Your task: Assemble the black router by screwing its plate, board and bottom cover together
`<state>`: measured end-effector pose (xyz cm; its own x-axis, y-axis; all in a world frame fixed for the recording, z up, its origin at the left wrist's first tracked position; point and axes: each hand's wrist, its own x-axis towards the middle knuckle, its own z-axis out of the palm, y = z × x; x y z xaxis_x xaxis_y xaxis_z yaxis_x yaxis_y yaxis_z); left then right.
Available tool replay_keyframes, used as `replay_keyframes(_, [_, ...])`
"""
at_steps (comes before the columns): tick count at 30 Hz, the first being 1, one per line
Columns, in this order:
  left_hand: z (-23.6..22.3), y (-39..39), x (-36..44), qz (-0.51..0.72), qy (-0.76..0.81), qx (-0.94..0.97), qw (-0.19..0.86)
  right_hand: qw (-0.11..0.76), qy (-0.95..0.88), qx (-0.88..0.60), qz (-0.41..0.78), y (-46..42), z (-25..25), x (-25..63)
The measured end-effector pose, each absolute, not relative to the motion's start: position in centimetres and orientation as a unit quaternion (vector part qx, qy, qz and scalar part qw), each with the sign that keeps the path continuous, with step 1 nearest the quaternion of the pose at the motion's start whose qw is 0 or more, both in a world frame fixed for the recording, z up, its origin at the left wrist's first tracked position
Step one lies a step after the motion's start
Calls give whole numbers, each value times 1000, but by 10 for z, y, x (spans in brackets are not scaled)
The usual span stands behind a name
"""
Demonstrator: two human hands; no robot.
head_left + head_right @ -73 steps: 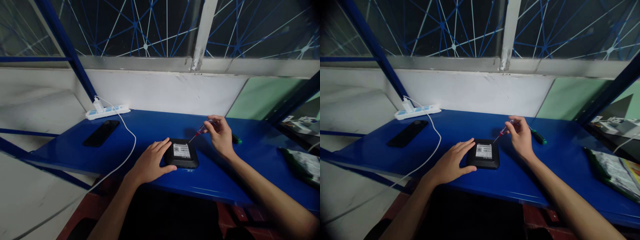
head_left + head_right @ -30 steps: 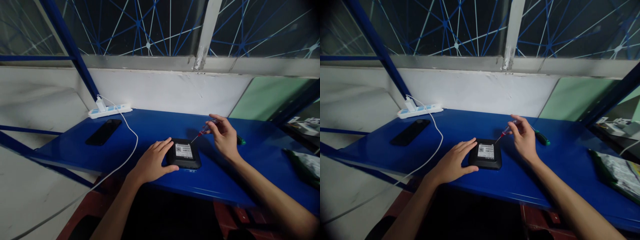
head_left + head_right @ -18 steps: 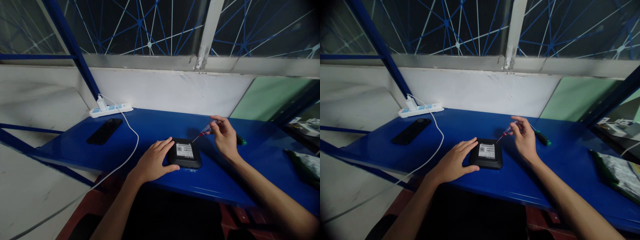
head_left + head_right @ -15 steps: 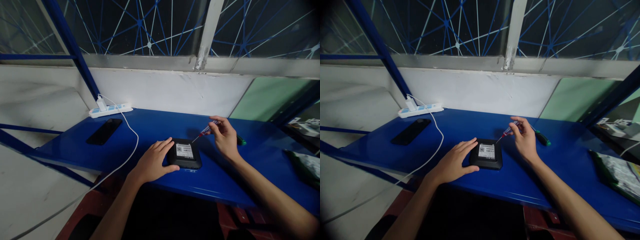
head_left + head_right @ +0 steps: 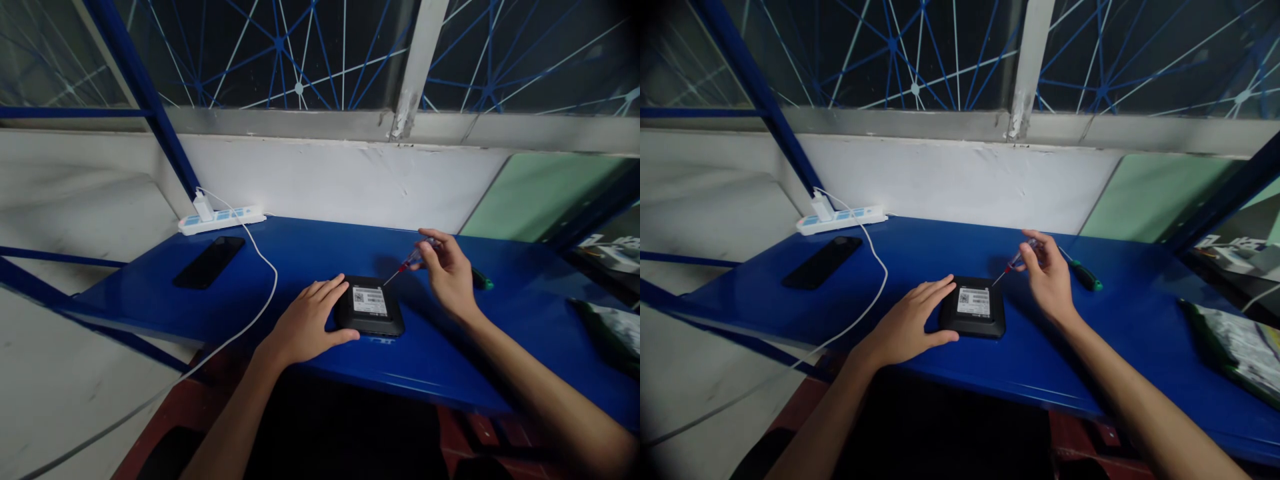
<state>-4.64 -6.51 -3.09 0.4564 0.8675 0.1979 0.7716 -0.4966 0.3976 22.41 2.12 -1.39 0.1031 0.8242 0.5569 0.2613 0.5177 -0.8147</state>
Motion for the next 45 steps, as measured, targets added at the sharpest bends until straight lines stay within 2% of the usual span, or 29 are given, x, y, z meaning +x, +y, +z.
replay_keyframes(15, [-30,-65,-47,185,490,842,131,611,-627,-395,278,18,-12,221])
replay_keyframes(25, [-28,-66,-45,190,489,841,132,624,-624,-417,217,21,-11,223])
replay_keyframes(32, [-28,-66,-45,185,490,841,132,615,-618,-409,268,20,-12,222])
replay_keyframes(37, [-29,-65,-46,188,484,846,122,599,-637,-428,229,21,-15,223])
replay_keyframes(45, [-29,-66,-46,181,490,842,136,627,-628,-415,200,21,-14,224])
